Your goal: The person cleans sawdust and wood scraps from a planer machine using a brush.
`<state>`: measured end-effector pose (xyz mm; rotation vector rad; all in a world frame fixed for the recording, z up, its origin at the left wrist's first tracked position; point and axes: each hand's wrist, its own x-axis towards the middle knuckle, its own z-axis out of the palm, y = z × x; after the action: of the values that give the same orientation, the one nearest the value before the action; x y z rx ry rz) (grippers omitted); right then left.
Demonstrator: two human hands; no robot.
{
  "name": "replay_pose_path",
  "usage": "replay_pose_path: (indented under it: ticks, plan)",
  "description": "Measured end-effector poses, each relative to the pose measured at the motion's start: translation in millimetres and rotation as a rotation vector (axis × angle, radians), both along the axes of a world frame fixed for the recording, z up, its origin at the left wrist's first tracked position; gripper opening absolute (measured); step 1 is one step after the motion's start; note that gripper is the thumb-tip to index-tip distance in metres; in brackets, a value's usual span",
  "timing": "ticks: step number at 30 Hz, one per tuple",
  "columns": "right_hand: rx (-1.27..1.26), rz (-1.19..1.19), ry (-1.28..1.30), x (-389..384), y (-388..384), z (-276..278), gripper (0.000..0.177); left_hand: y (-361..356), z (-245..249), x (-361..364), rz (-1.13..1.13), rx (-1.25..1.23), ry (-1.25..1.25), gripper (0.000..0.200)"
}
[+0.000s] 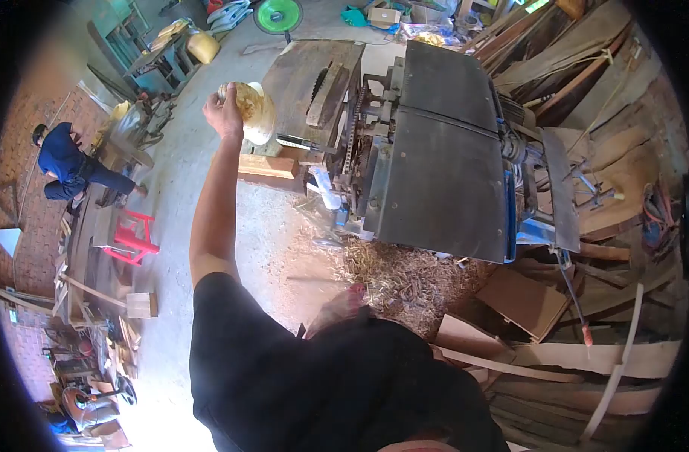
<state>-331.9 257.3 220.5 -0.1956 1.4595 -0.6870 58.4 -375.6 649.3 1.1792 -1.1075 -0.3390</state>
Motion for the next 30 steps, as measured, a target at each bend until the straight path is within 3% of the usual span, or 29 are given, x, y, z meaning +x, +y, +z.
replay_pose_path:
  ticks: [6, 11, 16, 17, 18, 19, 20, 21, 23, 25, 27, 29, 30]
  plan:
    - [0.028, -0.011, 0.023, -27.1, -5.7, 8.0, 0.04, -31.5, -3.1, 8.7, 0.056, 0.284, -0.142, 0.046]
    - [0.049, -0.025, 0.042, -48.8, -8.1, 13.2, 0.04, -64.2, -34.0, 19.5, -0.02, 0.377, -0.211, 0.045]
    - [0.06, -0.185, 0.021, -12.0, 26.8, 9.7, 0.04, -61.5, -38.8, 22.2, 0.096, 0.296, -0.395, 0.065]
    - [0.064, -0.255, 0.021, 1.9, 46.4, 9.3, 0.04, -67.8, -50.6, 26.1, -0.08, 0.179, -0.223, 0.065]
    - [0.069, -0.327, 0.02, 18.0, 67.4, 7.8, 0.04, -52.7, -41.1, 20.8, -0.105, 0.11, -0.215, 0.066]
    - [0.07, -0.395, 0.018, 25.3, 114.5, -50.7, 0.04, -61.7, -49.6, 28.2, -0.08, 0.038, -0.274, 0.067]
    - [0.163, -0.411, 0.194, 35.0, 100.9, -33.1, 0.038, -36.9, -30.0, 12.0, 0.148, 0.009, -0.399, 0.072]
    - [0.265, -0.416, 0.364, 34.5, 75.9, -4.2, 0.036, -36.9, -29.5, 12.5, 0.215, -0.029, -0.45, 0.074]
    - [0.195, -0.583, 0.553, 39.9, 36.7, 77.2, 0.03, -16.4, -19.6, -5.6, 0.434, -0.041, -0.531, 0.062]
    - [0.108, -0.775, 0.716, 22.1, 35.4, 78.6, 0.029, 12.0, -3.5, -42.9, 0.352, -0.15, -0.439, 0.054]
    - [0.018, -0.971, 0.861, 6.4, 12.7, 134.7, 0.028, 27.5, -0.6, -73.6, 0.205, -0.33, -0.405, 0.047]
    - [-0.226, -1.013, 1.031, -18.3, 3.2, 172.6, 0.027, 26.6, -17.1, -99.9, 0.173, -0.398, -0.601, 0.039]
    - [-0.247, -1.126, 0.998, -28.2, -13.0, 206.8, 0.024, 35.7, -21.1, -120.3, 0.079, -0.371, -0.592, 0.038]
